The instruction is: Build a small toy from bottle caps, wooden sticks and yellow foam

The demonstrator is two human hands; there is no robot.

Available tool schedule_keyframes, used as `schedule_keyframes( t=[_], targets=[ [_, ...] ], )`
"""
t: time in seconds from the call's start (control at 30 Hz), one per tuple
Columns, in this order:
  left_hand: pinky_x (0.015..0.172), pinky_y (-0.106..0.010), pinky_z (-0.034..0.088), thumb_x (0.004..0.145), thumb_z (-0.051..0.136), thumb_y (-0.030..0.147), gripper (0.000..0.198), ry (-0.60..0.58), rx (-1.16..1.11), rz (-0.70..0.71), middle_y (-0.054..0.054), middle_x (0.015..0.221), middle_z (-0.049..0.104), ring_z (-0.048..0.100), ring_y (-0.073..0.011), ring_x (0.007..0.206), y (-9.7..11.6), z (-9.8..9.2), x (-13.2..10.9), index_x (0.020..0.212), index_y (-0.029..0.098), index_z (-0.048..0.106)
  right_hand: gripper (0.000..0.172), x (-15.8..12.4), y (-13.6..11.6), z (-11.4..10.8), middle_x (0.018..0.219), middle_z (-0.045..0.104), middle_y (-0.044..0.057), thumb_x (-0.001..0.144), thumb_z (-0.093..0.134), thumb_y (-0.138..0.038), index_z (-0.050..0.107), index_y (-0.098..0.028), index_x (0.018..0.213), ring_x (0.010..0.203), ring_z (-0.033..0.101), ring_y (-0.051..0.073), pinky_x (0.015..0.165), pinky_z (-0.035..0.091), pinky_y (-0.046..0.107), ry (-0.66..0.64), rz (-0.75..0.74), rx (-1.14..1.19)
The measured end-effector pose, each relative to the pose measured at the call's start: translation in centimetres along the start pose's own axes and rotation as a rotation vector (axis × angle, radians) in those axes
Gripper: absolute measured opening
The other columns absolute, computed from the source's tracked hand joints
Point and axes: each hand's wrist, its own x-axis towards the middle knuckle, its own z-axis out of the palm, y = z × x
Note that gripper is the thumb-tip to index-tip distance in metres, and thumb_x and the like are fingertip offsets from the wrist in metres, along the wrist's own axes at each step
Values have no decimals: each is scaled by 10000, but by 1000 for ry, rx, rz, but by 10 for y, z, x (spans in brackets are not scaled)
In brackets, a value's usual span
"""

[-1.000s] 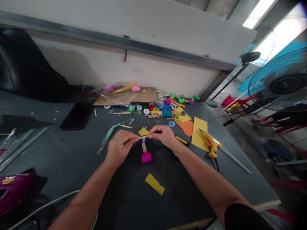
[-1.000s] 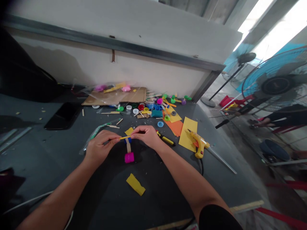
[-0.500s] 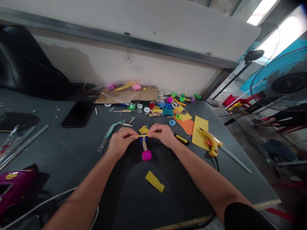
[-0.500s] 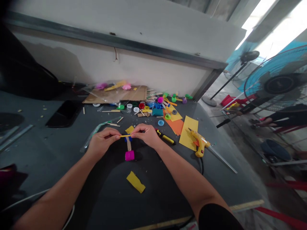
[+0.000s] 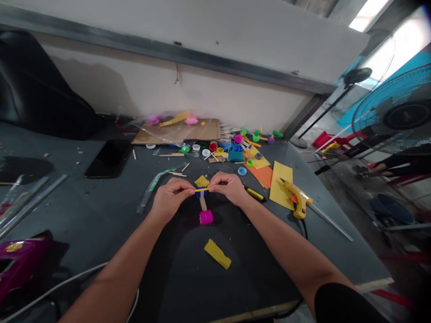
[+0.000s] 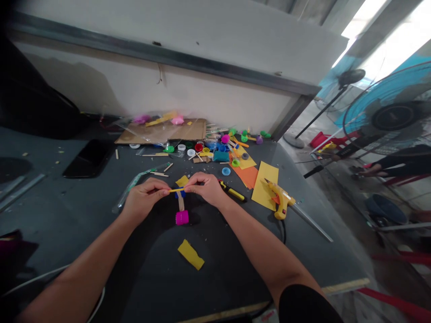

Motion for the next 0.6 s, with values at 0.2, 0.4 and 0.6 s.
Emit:
schedule_keyframes(
  t=[0.2,0.4,0.6],
  targets=[
    [730,-317,459,714,674,284,52,-6,29,17,0,762,665,586,-171,787,2,0,0,693,238,689,124,0,0,-1,699,648,11,666,770,-317,715,-209,692,694,567,140,658,429,273,-2,-8,23],
    [740,-326,465,719,672,293,61,-13,22,14,-1,760,666,591,-175,795,3,-1,0,694,239,685,132,0,1,-1,709,651,10,665,769,-328,712,-210,688,708,569,140,669,432,273,-2,-3,29],
    [738,-326,466,711,678,298,63,-13,20,4,-1,770,667,589,-174,794,4,-1,0,691,238,685,164,-1,0,-1,700,649,13,657,770,-359,711,-208,683,699,567,139,660,435,273,-2,14,14]
  ],
)
